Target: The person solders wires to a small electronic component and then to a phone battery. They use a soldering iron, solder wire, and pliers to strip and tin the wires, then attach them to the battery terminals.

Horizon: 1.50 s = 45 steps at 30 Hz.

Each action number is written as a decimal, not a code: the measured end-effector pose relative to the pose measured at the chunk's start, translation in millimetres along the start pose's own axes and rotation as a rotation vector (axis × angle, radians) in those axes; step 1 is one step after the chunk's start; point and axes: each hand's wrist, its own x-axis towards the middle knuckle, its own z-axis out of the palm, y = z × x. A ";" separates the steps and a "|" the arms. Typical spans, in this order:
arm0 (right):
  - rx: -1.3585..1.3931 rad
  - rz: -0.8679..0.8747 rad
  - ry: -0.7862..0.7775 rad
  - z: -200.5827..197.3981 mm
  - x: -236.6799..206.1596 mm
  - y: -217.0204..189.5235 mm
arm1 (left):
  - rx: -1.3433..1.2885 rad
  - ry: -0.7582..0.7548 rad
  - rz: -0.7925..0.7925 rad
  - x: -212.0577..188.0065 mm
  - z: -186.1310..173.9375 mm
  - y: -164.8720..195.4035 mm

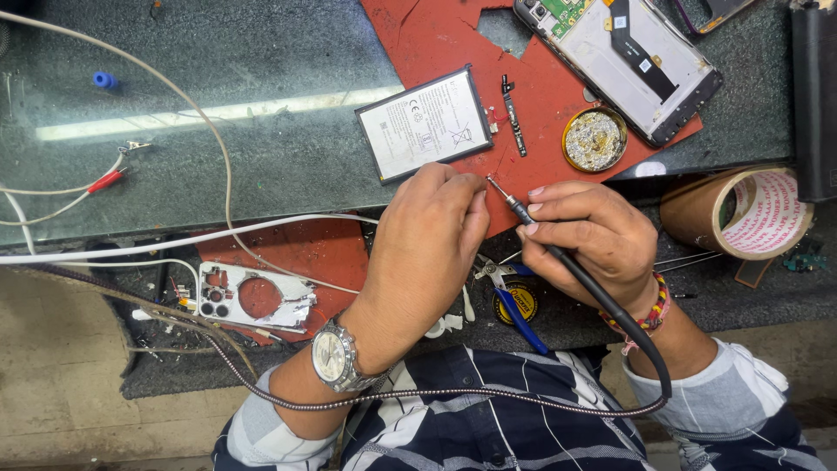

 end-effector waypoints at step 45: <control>0.010 0.014 0.026 1.4 -1.8 -0.2 | 0.000 0.032 -0.006 -1.3 2.7 0.6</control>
